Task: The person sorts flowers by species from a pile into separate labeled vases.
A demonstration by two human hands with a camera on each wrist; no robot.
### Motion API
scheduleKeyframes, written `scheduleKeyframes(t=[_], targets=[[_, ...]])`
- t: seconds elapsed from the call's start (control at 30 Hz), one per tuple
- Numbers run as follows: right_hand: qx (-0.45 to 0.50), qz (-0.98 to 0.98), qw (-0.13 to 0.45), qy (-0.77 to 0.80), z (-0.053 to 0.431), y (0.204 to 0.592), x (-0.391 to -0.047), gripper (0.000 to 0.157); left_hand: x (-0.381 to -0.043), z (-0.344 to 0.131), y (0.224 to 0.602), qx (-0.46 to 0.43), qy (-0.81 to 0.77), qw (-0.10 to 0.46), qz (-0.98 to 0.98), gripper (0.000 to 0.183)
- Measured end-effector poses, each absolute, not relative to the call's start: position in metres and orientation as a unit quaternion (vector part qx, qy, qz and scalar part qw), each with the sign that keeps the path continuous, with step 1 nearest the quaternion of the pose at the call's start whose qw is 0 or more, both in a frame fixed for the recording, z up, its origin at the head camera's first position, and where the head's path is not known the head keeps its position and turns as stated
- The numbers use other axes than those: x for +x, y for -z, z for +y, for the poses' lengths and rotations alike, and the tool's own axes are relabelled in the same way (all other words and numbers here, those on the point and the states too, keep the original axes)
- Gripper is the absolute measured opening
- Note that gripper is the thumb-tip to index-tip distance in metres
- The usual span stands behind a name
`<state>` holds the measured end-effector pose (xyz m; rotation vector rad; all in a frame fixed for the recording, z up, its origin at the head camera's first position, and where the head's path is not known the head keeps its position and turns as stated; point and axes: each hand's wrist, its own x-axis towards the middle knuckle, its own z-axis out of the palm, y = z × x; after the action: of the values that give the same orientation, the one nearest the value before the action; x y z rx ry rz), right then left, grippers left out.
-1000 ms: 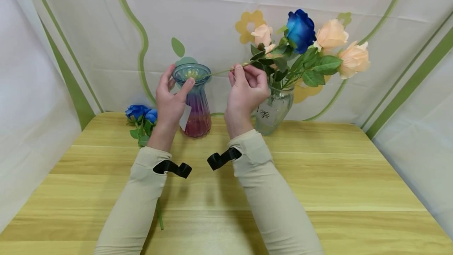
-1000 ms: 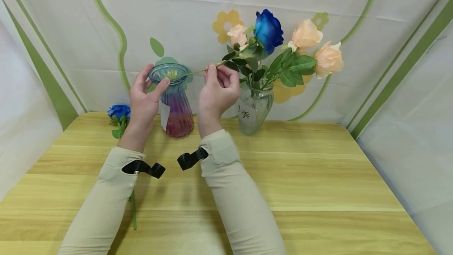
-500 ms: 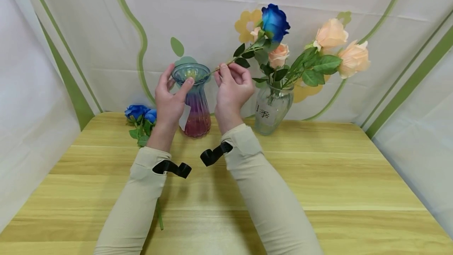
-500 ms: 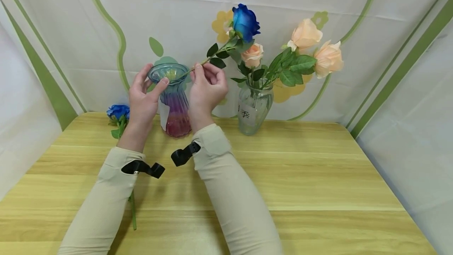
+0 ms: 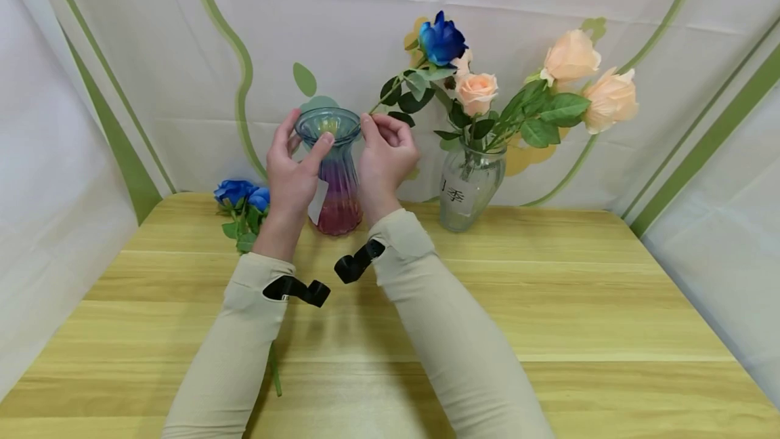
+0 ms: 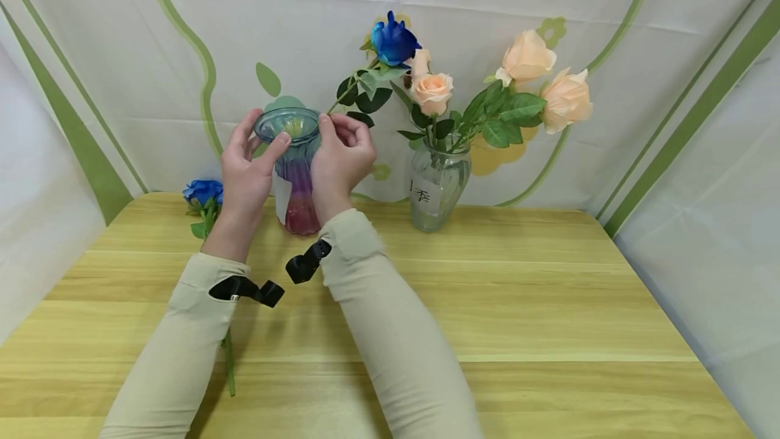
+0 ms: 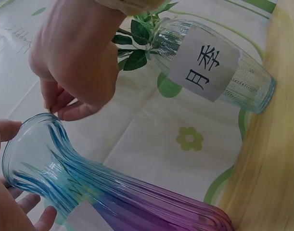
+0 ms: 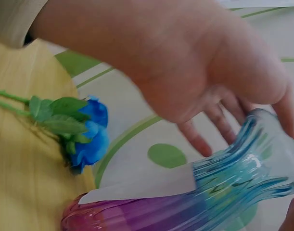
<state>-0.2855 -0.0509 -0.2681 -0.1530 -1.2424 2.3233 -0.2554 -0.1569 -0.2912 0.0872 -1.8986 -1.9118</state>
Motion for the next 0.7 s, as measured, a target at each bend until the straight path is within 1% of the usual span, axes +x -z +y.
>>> scheduleKeyframes(t=[0.27,0.4,0.53,0.7], targets=[[-0.064,-0.464,0.224,-0.854,-0.053,0.275,-0.281,0.009,-0.256,-0.157,0.290,0.028,0.696,0.221,-0.683,0.074],[-0.074,-0.445,0.197,-0.871,-0.052,0.278,-0.278,0.008,-0.256,-0.156,0.289,0.028,0.695,0.222,-0.683,0.074],[-0.066,-0.437,0.169,-0.881,-0.049,0.284,-0.275,0.010,-0.257,-0.157,0.290,0.028,0.695,0.223,-0.683,0.074],[-0.042,-0.480,0.139,-0.865,-0.042,0.301,-0.270,0.015,-0.257,-0.157,0.290,0.030,0.699,0.217,-0.681,0.074]])
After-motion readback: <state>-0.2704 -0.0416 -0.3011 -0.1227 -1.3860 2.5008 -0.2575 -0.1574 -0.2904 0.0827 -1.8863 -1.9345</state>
